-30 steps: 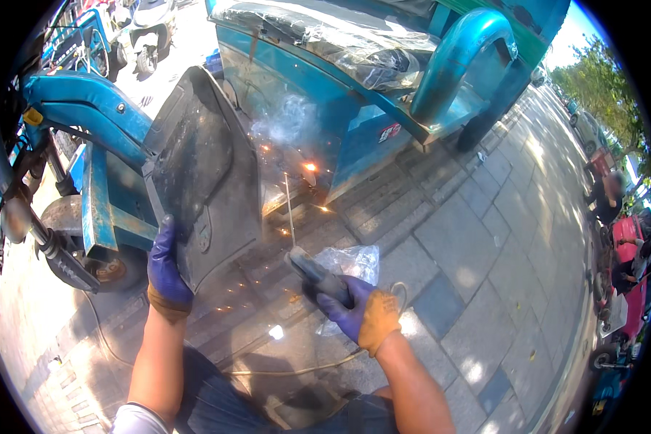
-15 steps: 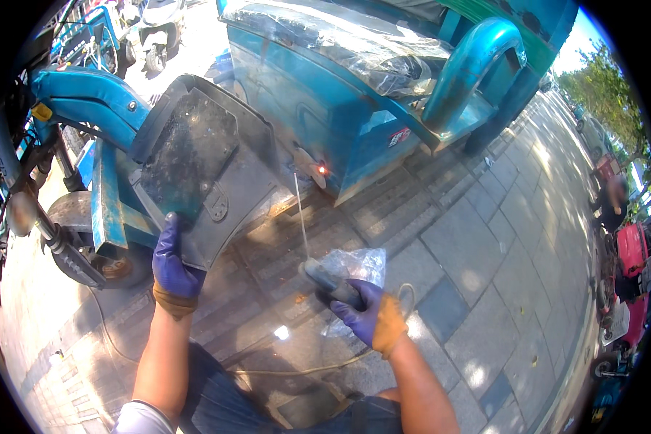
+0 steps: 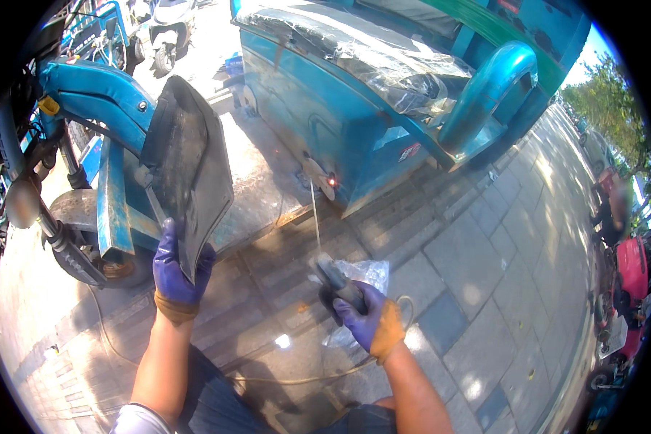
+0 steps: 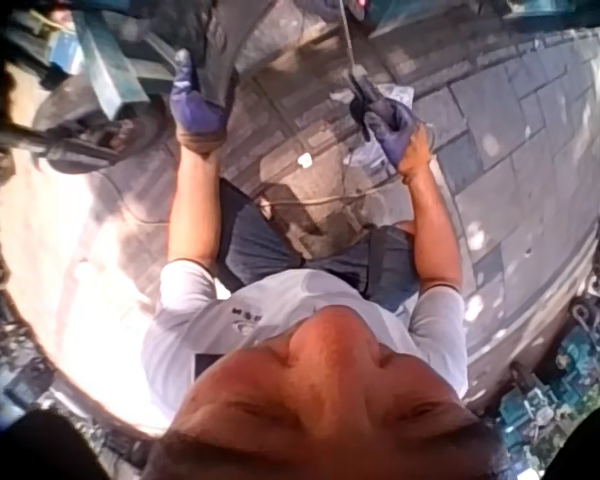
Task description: The person welds a black metal part using a handheld welding torch. They hold the part with one hand and the torch with the other, applying heat to specific areas while sparks fly. The person occasionally pauses to inspect the part and reposition it before continuing the welding process.
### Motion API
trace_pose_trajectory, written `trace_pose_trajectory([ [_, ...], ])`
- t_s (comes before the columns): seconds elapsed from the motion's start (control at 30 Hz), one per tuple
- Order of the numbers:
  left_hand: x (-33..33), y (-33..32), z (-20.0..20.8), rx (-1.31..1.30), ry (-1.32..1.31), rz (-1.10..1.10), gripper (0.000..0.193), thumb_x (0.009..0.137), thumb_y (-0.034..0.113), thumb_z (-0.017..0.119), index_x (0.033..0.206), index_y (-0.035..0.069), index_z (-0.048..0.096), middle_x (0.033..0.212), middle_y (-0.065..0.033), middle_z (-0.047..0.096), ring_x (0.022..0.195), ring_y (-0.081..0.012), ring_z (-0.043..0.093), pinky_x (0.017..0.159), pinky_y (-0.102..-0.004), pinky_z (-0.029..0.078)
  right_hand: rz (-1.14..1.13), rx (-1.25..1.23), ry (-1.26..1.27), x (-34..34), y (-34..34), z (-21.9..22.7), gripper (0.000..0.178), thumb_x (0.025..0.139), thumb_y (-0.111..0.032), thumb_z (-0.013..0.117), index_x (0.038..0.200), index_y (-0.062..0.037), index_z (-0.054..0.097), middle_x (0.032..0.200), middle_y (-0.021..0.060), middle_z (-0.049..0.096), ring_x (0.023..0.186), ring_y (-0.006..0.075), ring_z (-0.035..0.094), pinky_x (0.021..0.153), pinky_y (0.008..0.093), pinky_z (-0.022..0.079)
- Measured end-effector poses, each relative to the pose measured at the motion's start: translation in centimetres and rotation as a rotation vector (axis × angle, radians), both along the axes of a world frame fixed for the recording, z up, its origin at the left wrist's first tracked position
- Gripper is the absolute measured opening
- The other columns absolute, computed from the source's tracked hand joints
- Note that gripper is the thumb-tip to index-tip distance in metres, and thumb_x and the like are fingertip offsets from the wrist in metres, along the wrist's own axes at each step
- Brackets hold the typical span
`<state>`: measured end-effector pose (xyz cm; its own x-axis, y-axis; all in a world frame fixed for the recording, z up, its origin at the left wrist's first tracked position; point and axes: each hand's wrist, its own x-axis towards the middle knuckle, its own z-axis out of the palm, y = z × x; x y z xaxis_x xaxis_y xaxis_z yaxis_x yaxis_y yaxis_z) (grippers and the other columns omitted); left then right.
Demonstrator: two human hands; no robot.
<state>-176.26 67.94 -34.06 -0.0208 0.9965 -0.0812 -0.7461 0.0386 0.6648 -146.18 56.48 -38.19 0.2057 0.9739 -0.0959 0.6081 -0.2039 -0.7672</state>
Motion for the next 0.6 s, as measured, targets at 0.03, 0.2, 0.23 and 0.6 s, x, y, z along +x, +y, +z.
trace_pose_trajectory([
  [0.03,0.1,0.0,0.4,-0.072,-0.024,0.019,0.033,0.104,0.036,0.057,0.121,0.007,0.061,0.098,-0.0051,0.063,0.079,-0.015,0.06,0.069,-0.0288,0.054,-0.032,-0.033,-0.007,-0.1,0.2,-0.2,0.054,0.09,-0.04,0.073,0.13,-0.0036,0.063,0.1,0.0187,0.074,0.093,0.0311,0.073,0.082,0.0391,0.055],
  [0.2,0.2,0.4,1.4,-0.184,-0.129,0.034,0.026,0.103,0.037,0.059,0.104,0.012,0.064,0.073,-0.0004,0.054,0.061,-0.012,0.048,0.058,-0.0286,0.045,-0.033,0.077,0.428,-0.8,1.0,-0.8,0.046,0.094,-0.027,0.07,0.128,0.0026,0.061,0.089,0.0111,0.072,0.077,0.0174,0.068,0.07,0.0318,0.054],
  [0.23,0.2,0.4,1.4,-0.192,-0.127,0.048,0.025,0.103,0.037,0.058,0.102,0.012,0.063,0.071,0.0006,0.053,0.059,-0.0117,0.046,0.057,-0.0285,0.043,-0.024,0.13,0.468,-1.2,1.4,-1.0,0.043,0.095,-0.025,0.07,0.126,0.0043,0.061,0.085,0.0076,0.071,0.071,0.013,0.066,0.065,0.0292,0.054],
  [0.6,-0.4,1.5,0.8,-0.219,-0.214,0.051,0.027,0.105,0.037,0.056,0.099,0.012,0.063,0.067,0.0002,0.051,0.054,-0.0124,0.041,0.055,-0.0294,0.037,-0.014,0.086,-0.038,-4.6,6.1,-1.5,0.056,0.093,-0.041,0.067,0.133,-0.0027,0.06,0.108,0.0243,0.072,0.1,0.0383,0.07,0.088,0.0424,0.054],
])
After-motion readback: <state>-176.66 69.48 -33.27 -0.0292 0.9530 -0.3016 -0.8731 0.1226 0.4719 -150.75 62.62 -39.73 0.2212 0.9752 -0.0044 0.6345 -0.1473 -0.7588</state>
